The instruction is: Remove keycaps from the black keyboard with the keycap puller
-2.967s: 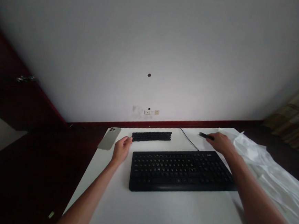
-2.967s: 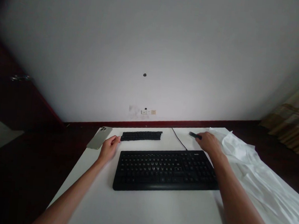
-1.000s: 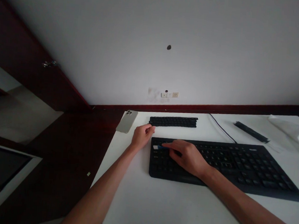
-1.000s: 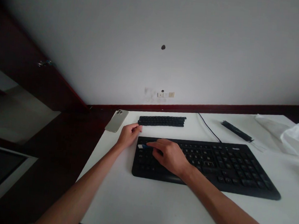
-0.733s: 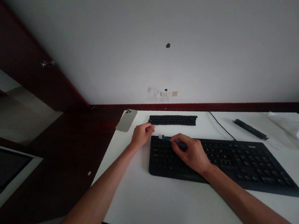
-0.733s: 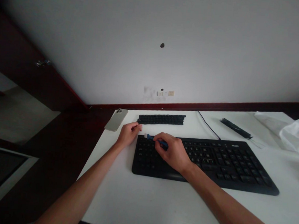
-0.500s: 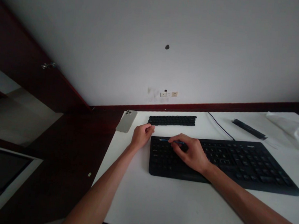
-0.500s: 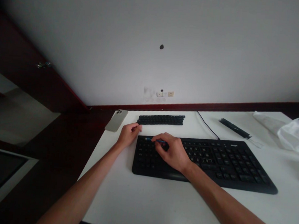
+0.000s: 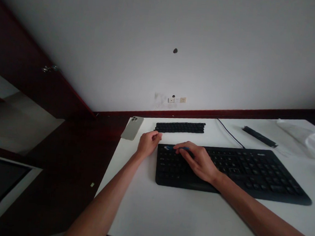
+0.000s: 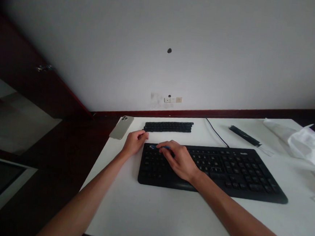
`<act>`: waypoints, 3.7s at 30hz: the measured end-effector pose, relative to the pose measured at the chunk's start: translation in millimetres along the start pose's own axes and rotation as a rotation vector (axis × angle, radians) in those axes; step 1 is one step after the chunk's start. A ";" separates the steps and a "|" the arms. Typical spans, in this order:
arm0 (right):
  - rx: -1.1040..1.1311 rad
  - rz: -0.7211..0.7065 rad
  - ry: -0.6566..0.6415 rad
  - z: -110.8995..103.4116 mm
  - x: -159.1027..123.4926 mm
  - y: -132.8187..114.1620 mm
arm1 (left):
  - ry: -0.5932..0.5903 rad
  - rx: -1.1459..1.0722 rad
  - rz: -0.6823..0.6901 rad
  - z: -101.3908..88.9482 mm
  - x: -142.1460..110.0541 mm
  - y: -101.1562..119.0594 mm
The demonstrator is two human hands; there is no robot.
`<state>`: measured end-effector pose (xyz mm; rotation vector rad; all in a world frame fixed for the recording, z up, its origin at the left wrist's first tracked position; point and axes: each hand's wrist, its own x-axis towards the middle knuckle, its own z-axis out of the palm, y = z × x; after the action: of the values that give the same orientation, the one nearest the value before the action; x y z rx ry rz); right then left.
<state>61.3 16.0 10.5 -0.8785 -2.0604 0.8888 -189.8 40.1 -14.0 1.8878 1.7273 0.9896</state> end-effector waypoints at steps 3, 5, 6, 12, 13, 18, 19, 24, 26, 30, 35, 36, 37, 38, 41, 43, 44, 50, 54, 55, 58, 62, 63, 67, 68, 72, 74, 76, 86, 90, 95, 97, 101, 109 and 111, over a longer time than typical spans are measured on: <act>-0.005 -0.024 -0.006 0.1 0.1 -0.6 | 0.001 -0.007 0.007 -0.1 -0.4 0.6; -0.017 -0.008 0.010 0.1 -0.1 -0.3 | 0.000 -0.006 0.009 -0.1 -0.5 1.1; -0.020 -0.006 0.005 0.2 -0.2 0.0 | 0.000 -0.006 0.010 -0.2 -0.5 1.4; -0.024 -0.041 0.010 0.7 0.0 0.9 | 0.002 0.010 0.008 0.0 -0.4 2.1; -0.027 -0.034 0.016 0.8 0.1 0.7 | 0.001 0.010 0.009 0.1 -0.4 1.9; -0.059 -0.033 0.055 1.5 0.6 0.5 | -0.008 0.008 0.008 0.9 -0.5 0.3; -0.064 -0.025 0.062 1.7 0.7 0.8 | -0.011 0.014 0.008 1.0 -0.5 0.0; -0.046 -0.020 0.032 2.4 0.8 1.5 | -0.022 0.036 0.011 0.8 -0.7 0.0; -0.049 -0.012 0.045 2.5 0.9 1.1 | -0.021 0.040 0.004 0.7 -1.0 0.1; -0.052 -0.001 0.060 2.5 0.9 0.7 | -0.020 0.042 0.005 1.0 -1.2 -0.5; -0.024 0.016 0.062 1.4 -0.1 0.8 | -0.021 0.042 0.019 1.4 -1.2 -2.4; -0.016 0.021 0.062 1.2 -0.3 0.6 | -0.021 0.045 0.020 1.5 -1.2 -2.7; -0.010 0.025 0.073 1.0 -0.5 0.5 | -0.021 0.046 0.020 1.6 -1.3 -2.9; -0.005 0.031 0.093 0.9 -0.5 0.3 | -0.021 0.045 0.020 1.7 -1.3 -3.0; 0.009 0.063 0.129 1.0 -0.1 -0.1 | -0.022 0.043 0.023 1.7 -1.5 -2.7; 0.018 0.080 0.094 1.1 0.3 -0.2 | -0.023 0.047 0.023 1.5 -1.6 -2.2; 0.020 0.080 0.078 1.1 0.4 -0.2 | -0.024 0.048 0.022 1.4 -1.6 -2.0; 0.033 0.072 0.084 1.1 -0.4 0.9 | -0.026 0.073 0.022 2.5 -0.7 -2.7; 0.100 0.073 0.072 1.4 1.0 3.8 | -0.031 0.074 0.019 2.9 -0.5 -3.4; 0.112 0.073 0.082 1.4 1.6 4.4 | -0.032 0.074 0.022 2.7 -0.6 -3.5; 0.104 0.063 0.059 1.2 3.2 4.7 | -0.028 0.076 0.027 2.3 -1.0 -3.8; 0.072 0.057 0.059 0.5 3.8 2.7 | -0.026 0.069 0.027 2.5 -1.2 -4.6; 0.070 0.053 0.054 0.4 3.8 2.1 | -0.030 0.068 0.027 2.7 -1.2 -4.8; 0.091 0.064 0.056 0.4 3.9 1.0 | -0.036 0.071 0.017 3.0 -1.0 -4.5; 0.094 0.075 0.066 0.6 4.1 1.4 | -0.037 0.076 0.016 2.9 -1.0 -3.9; 0.171 0.127 0.079 2.5 6.2 7.8 | -0.053 0.093 0.014 1.4 -1.2 0.0; 0.274 0.171 0.119 3.8 8.2 13.1 | -0.059 0.094 0.009 0.6 -1.7 1.7; 0.366 0.225 0.175 5.4 11.4 18.6 | -0.057 0.092 0.007 0.1 -2.2 2.8; 0.441 0.315 0.252 17.1 34.4 17.4 | -0.045 0.174 0.039 -0.9 -6.0 7.7; 0.475 0.226 0.219 19.6 27.1 13.3 | -0.049 0.171 0.019 0.7 -7.5 7.1; 0.469 0.203 0.185 20.2 23.1 19.0 | -0.051 0.166 0.012 2.2 -7.9 6.4; 0.436 0.179 0.125 19.9 23.2 20.8 | -0.046 0.163 0.017 2.1 -7.5 6.1; 0.449 0.172 0.161 18.6 23.6 21.4 | -0.047 0.160 0.025 1.8 -7.0 4.8; 0.427 0.167 0.136 18.0 24.1 22.4 | -0.058 0.155 0.019 1.7 -7.1 5.8; 0.432 0.182 0.114 17.9 24.6 22.6 | -0.060 0.159 0.003 1.7 -7.1 7.0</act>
<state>41.0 41.8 -8.2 -0.8602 -1.6205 1.2897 -183.7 32.3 -11.9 1.9967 1.8156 0.8086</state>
